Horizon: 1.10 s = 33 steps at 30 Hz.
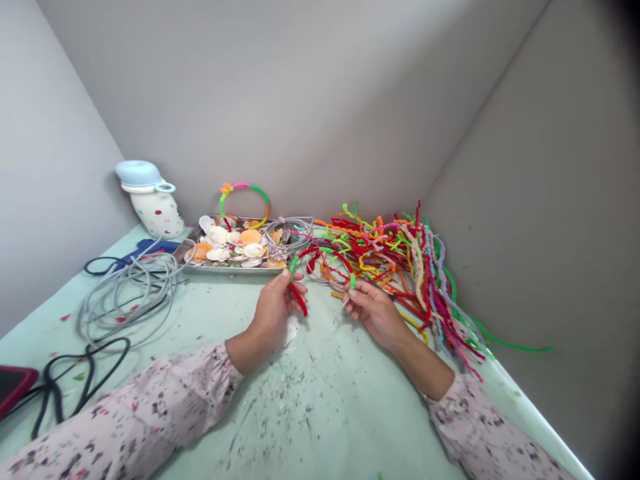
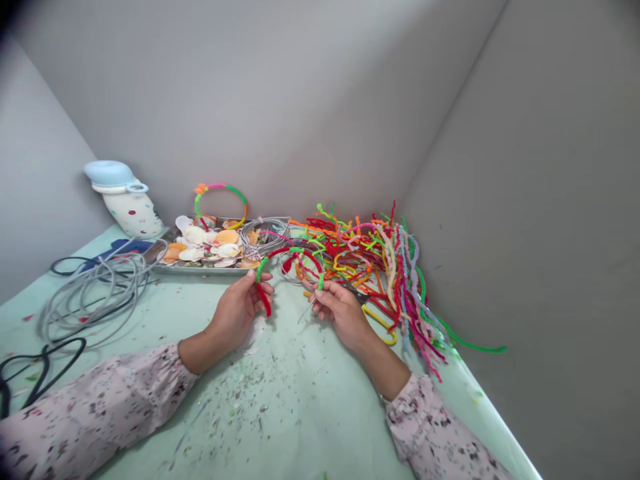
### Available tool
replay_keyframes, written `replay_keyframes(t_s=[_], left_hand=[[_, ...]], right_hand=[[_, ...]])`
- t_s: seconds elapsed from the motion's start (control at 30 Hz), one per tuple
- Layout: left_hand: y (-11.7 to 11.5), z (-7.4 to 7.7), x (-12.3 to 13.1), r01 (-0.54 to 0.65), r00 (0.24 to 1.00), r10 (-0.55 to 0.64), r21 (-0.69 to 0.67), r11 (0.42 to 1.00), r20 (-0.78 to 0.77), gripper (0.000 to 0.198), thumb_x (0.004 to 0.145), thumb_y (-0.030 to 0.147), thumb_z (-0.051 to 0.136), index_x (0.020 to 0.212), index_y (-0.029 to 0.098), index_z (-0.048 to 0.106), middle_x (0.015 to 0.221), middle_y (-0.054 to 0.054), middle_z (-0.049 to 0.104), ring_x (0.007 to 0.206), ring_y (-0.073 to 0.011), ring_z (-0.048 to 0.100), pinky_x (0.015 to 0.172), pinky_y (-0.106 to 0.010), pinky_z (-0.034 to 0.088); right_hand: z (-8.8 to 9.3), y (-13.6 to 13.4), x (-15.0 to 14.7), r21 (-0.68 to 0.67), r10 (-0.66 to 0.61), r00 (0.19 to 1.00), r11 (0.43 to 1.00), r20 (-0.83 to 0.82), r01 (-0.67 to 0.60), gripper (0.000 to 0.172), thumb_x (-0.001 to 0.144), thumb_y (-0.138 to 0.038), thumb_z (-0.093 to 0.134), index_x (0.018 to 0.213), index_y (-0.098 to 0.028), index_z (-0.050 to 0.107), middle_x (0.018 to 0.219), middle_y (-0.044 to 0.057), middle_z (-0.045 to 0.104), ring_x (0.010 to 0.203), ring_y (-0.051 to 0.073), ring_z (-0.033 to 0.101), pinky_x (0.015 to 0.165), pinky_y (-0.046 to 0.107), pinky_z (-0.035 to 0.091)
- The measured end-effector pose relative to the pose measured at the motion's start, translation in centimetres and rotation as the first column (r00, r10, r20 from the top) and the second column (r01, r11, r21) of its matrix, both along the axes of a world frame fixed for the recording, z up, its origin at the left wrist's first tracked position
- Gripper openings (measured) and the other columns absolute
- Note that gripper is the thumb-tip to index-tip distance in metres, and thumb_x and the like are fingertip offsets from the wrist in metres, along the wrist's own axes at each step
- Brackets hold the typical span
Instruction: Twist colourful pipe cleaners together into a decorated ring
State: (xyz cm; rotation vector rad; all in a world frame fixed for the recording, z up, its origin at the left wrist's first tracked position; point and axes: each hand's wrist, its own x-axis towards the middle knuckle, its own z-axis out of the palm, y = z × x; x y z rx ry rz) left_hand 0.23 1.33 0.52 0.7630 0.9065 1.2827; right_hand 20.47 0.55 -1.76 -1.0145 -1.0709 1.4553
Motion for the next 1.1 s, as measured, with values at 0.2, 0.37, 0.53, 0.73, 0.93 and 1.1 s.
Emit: replay_keyframes(t_s=[0.2,0.37,0.53,0.73,0.93,1.1], left_hand=[[0.11,-0.30,0.01,0.014,0.999,-0.013,0.024,1.000,-0.033,0.025,0.080,0.034,0.055,0.089,0.011,0.058,0.065,-0.001,0.059,0.049,-0.0085,0.052,0.042,-0.017,0.039],[0.26,-0.50,-0.01,0.023,0.999,-0.021,0.038,0.999,-0.036,0.024,0.079,0.034,0.056,0.087,0.011,0.058,0.065,-0.001,0.059,0.048,-0.0086,0.052,0.042,-0.019,0.040],[0.37,-0.46,-0.08,0.005,1.000,-0.004,0.024,1.000,-0.020,0.024,0.079,0.034,0.057,0.088,0.011,0.058,0.066,-0.001,0.059,0.050,-0.0098,0.054,0.044,-0.020,0.042],[0.44,-0.53,-0.11,0.015,1.000,-0.014,0.010,1.000,-0.026,0.024,0.079,0.034,0.058,0.087,0.012,0.058,0.066,-0.001,0.059,0.050,-0.0097,0.054,0.044,-0.020,0.042],[0.43,-0.76,-0.16,0.022,0.998,-0.021,0.004,1.000,-0.055,0.025,0.078,0.037,0.059,0.085,0.013,0.060,0.066,-0.001,0.060,0.049,-0.0085,0.053,0.043,-0.018,0.039],[0.37,-0.67,0.00,-0.027,0.994,0.028,0.014,1.000,-0.103,0.028,0.075,0.037,0.064,0.089,0.013,0.063,0.070,-0.001,0.061,0.050,-0.0061,0.048,0.045,-0.017,0.036]], right_hand=[[-0.08,0.03,-0.03,-0.011,-0.031,1.000,0.999,-0.003,0.031,0.026,0.073,-0.035,0.069,0.092,-0.018,0.063,0.071,-0.002,0.057,0.058,0.008,0.051,0.051,0.020,0.037],[0.10,-0.06,-0.04,-0.008,-0.024,0.999,1.000,0.025,0.024,0.026,0.074,-0.036,0.069,0.092,-0.019,0.063,0.072,-0.002,0.059,0.060,0.008,0.052,0.051,0.020,0.037],[0.24,-0.11,-0.08,0.005,0.002,0.999,1.000,0.053,-0.002,0.028,0.075,-0.038,0.067,0.095,-0.019,0.063,0.084,0.002,0.062,0.067,0.011,0.056,0.051,0.021,0.039],[0.33,-0.15,-0.11,0.022,-0.042,0.999,0.999,0.017,0.041,0.024,0.076,-0.036,0.066,0.093,-0.019,0.063,0.079,0.001,0.058,0.066,0.010,0.053,0.052,0.020,0.039],[0.57,-0.16,-0.17,-0.011,-0.047,0.999,0.999,0.000,0.047,0.024,0.073,-0.037,0.068,0.090,-0.020,0.063,0.073,-0.001,0.055,0.063,0.010,0.051,0.054,0.021,0.040],[0.34,-0.04,-0.08,-0.007,-0.035,0.999,0.999,-0.014,0.034,0.023,0.074,-0.035,0.067,0.091,-0.019,0.062,0.075,-0.001,0.056,0.062,0.010,0.051,0.053,0.021,0.040]])
